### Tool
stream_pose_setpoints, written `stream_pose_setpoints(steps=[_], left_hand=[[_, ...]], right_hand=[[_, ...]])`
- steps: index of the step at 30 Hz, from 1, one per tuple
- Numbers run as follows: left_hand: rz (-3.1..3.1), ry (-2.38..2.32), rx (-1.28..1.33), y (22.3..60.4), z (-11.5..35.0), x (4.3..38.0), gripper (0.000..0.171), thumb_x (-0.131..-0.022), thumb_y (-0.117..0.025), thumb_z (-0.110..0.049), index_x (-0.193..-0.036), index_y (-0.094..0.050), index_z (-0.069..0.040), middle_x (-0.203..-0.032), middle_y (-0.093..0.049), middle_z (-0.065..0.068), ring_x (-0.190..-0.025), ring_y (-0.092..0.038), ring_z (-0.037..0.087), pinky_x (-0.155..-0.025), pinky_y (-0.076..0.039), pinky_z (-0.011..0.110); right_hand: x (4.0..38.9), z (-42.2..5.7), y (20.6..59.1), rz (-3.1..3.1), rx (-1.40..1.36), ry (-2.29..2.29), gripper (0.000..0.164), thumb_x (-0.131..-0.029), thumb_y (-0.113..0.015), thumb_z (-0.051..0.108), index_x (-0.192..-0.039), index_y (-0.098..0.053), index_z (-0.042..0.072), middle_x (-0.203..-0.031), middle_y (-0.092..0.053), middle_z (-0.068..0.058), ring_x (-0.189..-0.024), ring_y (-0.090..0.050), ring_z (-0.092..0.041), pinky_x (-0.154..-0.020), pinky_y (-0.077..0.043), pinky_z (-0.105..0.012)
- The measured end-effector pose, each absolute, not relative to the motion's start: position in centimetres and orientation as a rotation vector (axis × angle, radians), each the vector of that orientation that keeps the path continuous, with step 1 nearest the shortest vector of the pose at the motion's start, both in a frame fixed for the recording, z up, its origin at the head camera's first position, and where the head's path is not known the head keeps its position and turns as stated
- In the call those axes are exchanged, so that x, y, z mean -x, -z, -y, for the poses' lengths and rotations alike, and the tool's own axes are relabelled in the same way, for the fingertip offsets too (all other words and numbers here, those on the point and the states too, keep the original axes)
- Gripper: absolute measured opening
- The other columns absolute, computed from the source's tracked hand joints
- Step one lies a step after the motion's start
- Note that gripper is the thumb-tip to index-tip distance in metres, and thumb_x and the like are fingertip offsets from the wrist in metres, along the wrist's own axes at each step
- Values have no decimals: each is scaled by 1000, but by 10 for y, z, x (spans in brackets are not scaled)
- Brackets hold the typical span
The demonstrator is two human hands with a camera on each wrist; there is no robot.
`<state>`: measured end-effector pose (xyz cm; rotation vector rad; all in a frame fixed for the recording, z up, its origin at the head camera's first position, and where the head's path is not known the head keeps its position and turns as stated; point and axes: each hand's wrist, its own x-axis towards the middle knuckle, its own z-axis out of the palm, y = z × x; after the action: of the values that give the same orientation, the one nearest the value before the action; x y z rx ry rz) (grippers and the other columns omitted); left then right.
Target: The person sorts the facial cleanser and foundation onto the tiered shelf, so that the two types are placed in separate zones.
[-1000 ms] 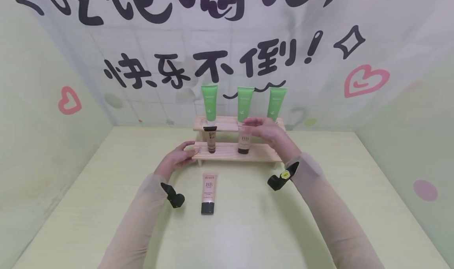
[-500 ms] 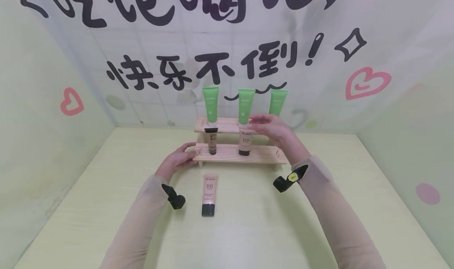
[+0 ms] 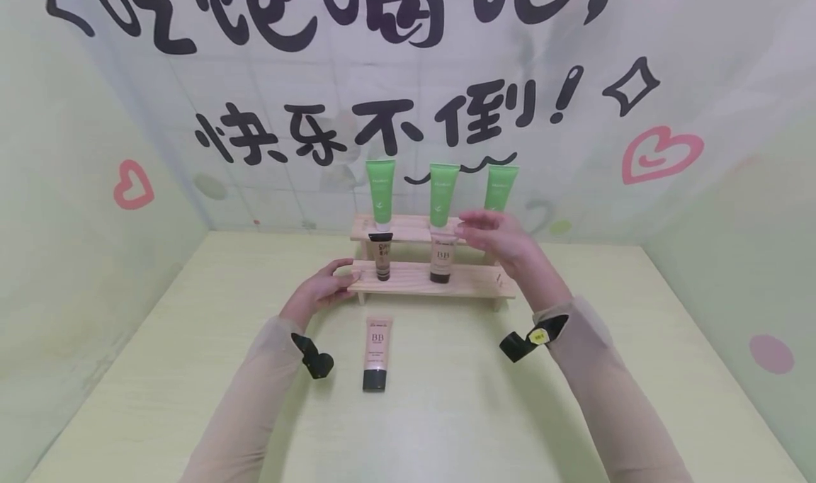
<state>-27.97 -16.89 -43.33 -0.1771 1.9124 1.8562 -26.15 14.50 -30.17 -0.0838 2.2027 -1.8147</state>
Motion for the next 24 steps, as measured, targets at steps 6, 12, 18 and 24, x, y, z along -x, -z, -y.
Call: stream_pose_setpoints(steps=[6, 12, 18, 24], left_hand=[[-1905, -1863, 175, 432, 169, 279, 63, -94, -51, -13, -146, -15, -13, -96, -51, 7, -73, -57, 7, -65, -51, 15], [-1919, -1853, 183, 433, 169, 279, 62, -94, -51, -14, -146, -16, -14, -95, -52, 6, -72, -57, 6, -64, -50, 15], [-1930, -1856, 189, 434, 169, 281, 61, -94, -51, -14, -145, -19, -15, -96, -52, 7, -73, -58, 7, -63, -50, 15], [-1923, -1853, 172, 436, 169, 280, 62, -94, -51, -15, -145, -18, -14, -93, -53, 5, -72, -57, 7, -64, -50, 15]], right_hand=[[253, -141, 309, -2192, 132, 1804, 44, -86, -57, 5, -127, -45, -2, -106, -55, 2, -96, -52, -11, -92, -45, -27], [247, -131, 320, -2127, 188, 1815, 43, -85, -60, 7, -125, -47, -4, -115, -57, -9, -95, -57, -10, -99, -42, -37], [243, -121, 334, -2067, 263, 1762, 45, -86, -60, 10, -127, -47, -5, -125, -53, -19, -106, -59, -23, -97, -44, -37], [239, -111, 352, -2026, 278, 1694, 45, -86, -60, 11, -127, -48, -5, -126, -53, -20, -110, -57, -28, -96, -45, -42]])
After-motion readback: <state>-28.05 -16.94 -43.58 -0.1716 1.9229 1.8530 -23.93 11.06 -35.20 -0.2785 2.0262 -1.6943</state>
